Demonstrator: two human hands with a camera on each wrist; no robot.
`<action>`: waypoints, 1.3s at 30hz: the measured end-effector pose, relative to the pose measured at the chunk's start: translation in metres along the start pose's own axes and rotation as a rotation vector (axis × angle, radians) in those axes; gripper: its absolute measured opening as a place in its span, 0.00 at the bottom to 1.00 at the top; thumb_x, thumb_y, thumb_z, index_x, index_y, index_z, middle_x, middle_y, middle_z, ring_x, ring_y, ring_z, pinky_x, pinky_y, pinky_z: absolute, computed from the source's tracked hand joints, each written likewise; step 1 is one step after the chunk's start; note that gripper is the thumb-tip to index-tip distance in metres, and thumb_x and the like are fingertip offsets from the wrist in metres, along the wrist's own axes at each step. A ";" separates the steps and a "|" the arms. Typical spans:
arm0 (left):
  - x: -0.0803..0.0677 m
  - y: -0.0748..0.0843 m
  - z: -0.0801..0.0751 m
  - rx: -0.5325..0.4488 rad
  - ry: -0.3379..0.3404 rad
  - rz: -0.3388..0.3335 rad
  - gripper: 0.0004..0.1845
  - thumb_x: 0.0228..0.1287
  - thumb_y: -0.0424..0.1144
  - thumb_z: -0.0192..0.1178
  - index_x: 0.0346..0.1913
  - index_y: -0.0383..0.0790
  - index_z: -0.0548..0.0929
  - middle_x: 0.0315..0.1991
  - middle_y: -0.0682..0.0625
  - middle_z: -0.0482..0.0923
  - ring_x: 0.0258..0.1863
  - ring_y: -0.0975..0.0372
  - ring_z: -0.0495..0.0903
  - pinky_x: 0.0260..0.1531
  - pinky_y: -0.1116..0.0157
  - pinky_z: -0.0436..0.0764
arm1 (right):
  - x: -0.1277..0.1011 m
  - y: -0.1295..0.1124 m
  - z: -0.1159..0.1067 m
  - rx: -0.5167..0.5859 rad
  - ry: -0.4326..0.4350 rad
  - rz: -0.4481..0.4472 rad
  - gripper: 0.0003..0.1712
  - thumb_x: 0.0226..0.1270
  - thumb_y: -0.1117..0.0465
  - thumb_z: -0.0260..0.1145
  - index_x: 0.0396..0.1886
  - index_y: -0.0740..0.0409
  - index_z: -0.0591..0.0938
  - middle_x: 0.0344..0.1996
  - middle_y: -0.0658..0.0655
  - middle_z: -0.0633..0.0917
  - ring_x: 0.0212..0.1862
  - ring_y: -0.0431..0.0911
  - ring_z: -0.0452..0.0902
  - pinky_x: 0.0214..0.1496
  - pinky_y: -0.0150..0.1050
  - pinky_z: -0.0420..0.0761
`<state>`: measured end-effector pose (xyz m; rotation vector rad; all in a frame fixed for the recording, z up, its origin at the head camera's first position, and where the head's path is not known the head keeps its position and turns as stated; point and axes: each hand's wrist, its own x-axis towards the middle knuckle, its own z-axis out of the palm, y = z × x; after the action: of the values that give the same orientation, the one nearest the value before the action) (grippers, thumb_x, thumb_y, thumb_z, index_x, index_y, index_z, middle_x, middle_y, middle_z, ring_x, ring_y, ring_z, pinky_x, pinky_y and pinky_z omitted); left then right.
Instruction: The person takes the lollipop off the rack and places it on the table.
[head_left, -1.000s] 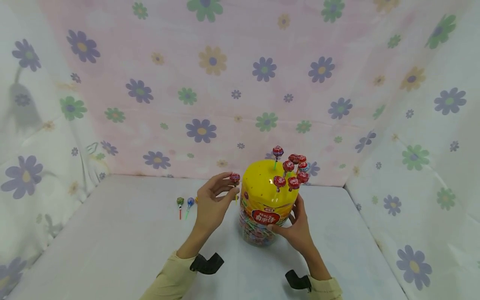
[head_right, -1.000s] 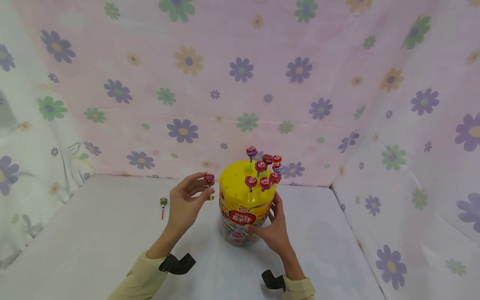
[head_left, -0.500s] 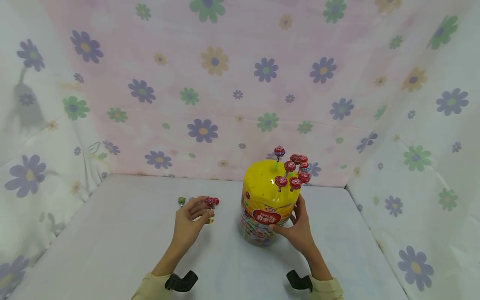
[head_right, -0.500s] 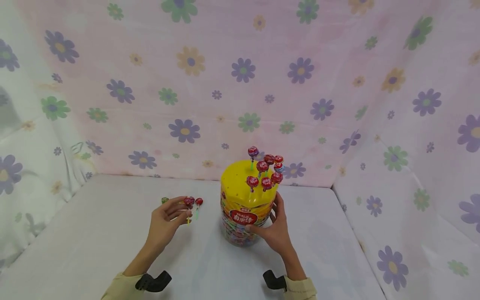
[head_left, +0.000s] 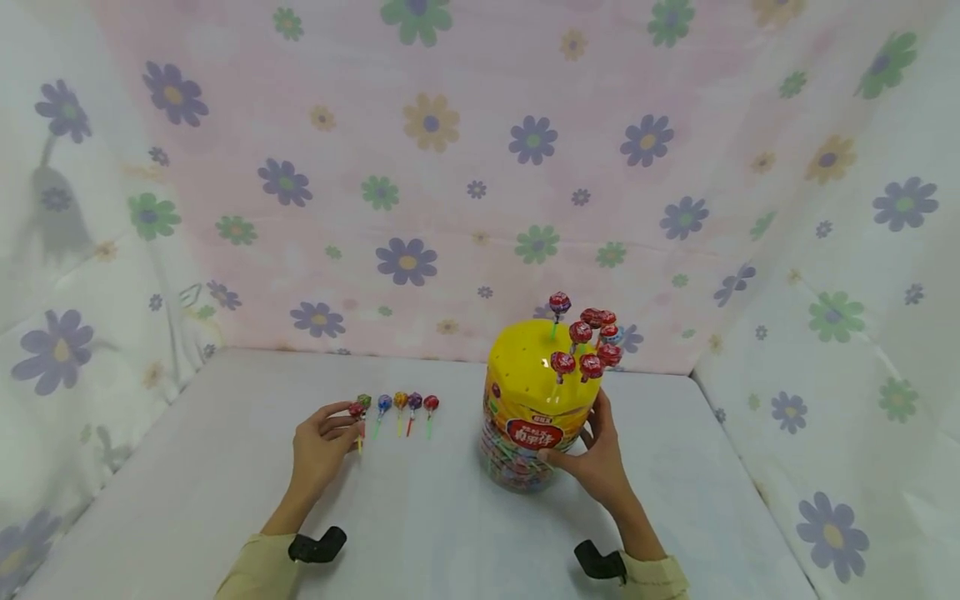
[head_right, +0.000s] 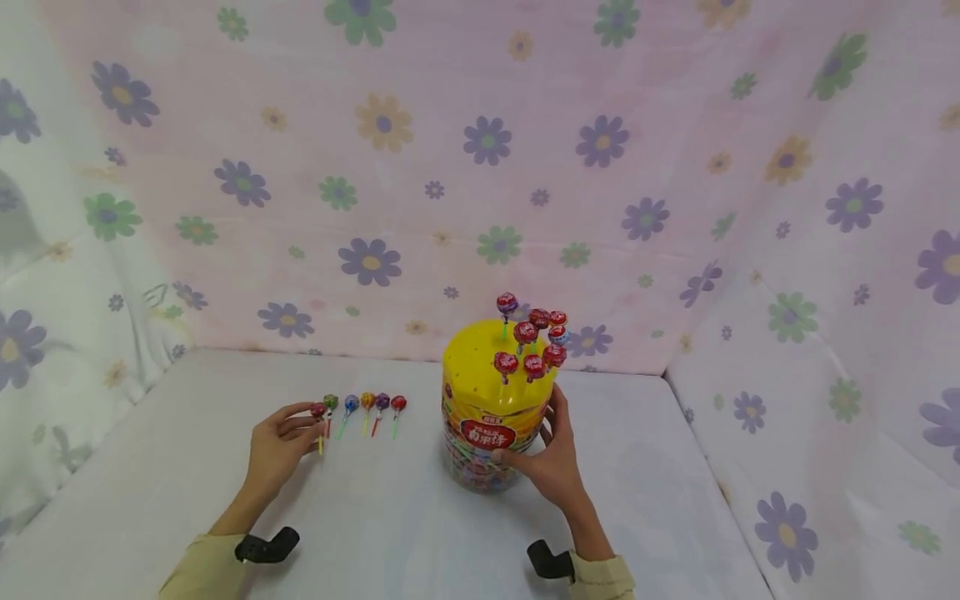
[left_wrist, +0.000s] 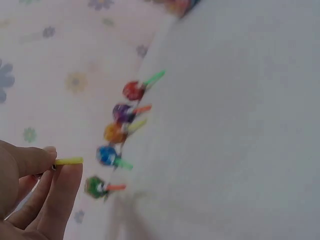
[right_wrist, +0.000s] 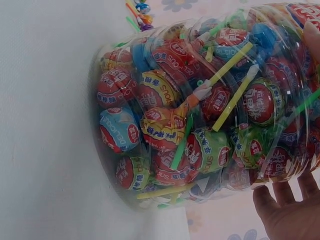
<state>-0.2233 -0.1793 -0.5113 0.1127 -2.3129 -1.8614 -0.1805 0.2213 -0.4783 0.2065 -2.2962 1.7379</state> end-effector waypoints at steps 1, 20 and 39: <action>0.004 -0.002 -0.004 0.022 0.015 0.003 0.21 0.68 0.27 0.64 0.63 0.30 0.77 0.50 0.29 0.83 0.34 0.72 0.85 0.33 0.70 0.88 | 0.000 0.000 0.000 -0.001 -0.001 0.001 0.62 0.52 0.67 0.81 0.80 0.47 0.52 0.74 0.56 0.65 0.74 0.59 0.62 0.73 0.64 0.64; 0.058 -0.032 -0.017 0.243 0.030 -0.032 0.20 0.61 0.27 0.67 0.55 0.23 0.80 0.40 0.28 0.86 0.21 0.71 0.82 0.21 0.75 0.81 | 0.000 0.001 0.001 0.007 -0.003 0.011 0.64 0.50 0.67 0.82 0.80 0.44 0.52 0.73 0.54 0.65 0.74 0.57 0.63 0.73 0.64 0.65; 0.055 -0.030 -0.013 0.399 -0.023 0.024 0.26 0.61 0.32 0.70 0.61 0.26 0.80 0.41 0.33 0.87 0.36 0.50 0.89 0.27 0.76 0.77 | 0.000 0.000 0.001 0.016 0.002 0.000 0.62 0.52 0.68 0.81 0.79 0.47 0.53 0.73 0.57 0.65 0.74 0.59 0.63 0.73 0.66 0.63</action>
<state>-0.2765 -0.2076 -0.5329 0.1131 -2.6561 -1.3730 -0.1800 0.2205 -0.4784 0.2084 -2.2820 1.7556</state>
